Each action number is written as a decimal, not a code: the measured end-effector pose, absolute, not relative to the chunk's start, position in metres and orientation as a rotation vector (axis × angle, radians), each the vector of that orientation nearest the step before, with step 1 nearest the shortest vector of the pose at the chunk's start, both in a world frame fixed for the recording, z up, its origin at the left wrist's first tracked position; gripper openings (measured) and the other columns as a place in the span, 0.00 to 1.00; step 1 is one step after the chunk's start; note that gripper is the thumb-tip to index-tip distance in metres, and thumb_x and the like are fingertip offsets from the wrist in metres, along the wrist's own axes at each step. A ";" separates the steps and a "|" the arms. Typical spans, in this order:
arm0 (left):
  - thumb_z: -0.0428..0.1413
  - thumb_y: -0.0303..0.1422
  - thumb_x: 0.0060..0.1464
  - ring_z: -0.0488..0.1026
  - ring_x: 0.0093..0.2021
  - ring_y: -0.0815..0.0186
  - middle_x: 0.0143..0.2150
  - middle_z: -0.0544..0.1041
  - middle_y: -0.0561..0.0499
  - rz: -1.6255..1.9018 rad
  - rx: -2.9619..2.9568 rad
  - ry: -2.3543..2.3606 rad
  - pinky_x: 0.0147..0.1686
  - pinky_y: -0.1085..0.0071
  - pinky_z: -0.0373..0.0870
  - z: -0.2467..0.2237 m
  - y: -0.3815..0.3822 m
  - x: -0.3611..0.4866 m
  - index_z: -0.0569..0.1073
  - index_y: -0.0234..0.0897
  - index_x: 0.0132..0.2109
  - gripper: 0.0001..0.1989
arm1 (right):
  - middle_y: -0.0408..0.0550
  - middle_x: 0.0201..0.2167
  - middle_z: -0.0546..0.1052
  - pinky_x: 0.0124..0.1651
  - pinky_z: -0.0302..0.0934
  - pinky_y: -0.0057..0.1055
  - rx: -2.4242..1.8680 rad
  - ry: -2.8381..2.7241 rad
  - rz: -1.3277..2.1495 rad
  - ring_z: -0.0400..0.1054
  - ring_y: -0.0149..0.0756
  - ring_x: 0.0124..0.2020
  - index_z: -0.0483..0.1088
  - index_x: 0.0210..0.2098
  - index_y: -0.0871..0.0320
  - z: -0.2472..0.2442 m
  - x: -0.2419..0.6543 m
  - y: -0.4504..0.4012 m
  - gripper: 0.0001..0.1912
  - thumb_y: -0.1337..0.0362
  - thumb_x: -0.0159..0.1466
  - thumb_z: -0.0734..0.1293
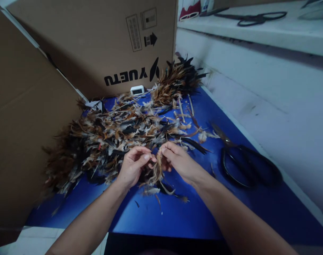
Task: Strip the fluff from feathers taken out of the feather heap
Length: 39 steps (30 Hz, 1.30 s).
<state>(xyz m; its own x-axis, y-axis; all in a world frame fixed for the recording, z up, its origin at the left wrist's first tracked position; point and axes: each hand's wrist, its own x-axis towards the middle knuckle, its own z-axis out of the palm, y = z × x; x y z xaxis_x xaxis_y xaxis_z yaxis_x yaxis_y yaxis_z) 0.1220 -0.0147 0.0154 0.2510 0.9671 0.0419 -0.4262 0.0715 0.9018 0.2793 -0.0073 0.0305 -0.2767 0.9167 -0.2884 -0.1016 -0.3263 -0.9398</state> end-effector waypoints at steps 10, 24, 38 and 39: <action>0.59 0.30 0.49 0.72 0.28 0.70 0.26 0.74 0.52 1.203 0.995 0.762 0.27 0.75 0.71 0.014 -0.015 0.123 0.73 0.34 0.37 0.07 | 0.38 0.20 0.63 0.26 0.54 0.26 -1.212 -1.400 1.429 0.57 0.28 0.22 0.59 0.27 0.55 0.023 0.276 -0.007 0.10 0.57 0.61 0.58; 0.63 0.36 0.43 0.65 0.19 0.75 0.25 0.69 0.55 0.965 1.073 0.963 0.14 0.80 0.64 0.012 -0.015 0.124 0.69 0.33 0.39 0.17 | 0.39 0.21 0.66 0.26 0.54 0.26 -1.305 -1.774 1.137 0.60 0.28 0.23 0.62 0.31 0.56 0.024 0.278 -0.009 0.09 0.59 0.64 0.57; 0.59 0.37 0.47 0.62 0.17 0.76 0.19 0.67 0.56 0.922 1.046 1.021 0.15 0.81 0.59 0.014 -0.014 0.122 0.71 0.33 0.33 0.11 | 0.39 0.21 0.68 0.28 0.57 0.27 -1.242 -1.659 1.203 0.62 0.28 0.22 0.63 0.32 0.57 0.030 0.283 -0.008 0.08 0.60 0.63 0.57; 0.59 0.37 0.46 0.62 0.17 0.76 0.19 0.67 0.56 0.929 1.037 1.018 0.15 0.81 0.59 0.014 -0.014 0.121 0.71 0.33 0.33 0.11 | 0.40 0.21 0.68 0.29 0.57 0.27 -1.244 -1.653 1.195 0.62 0.28 0.22 0.63 0.32 0.57 0.031 0.284 -0.008 0.08 0.61 0.64 0.57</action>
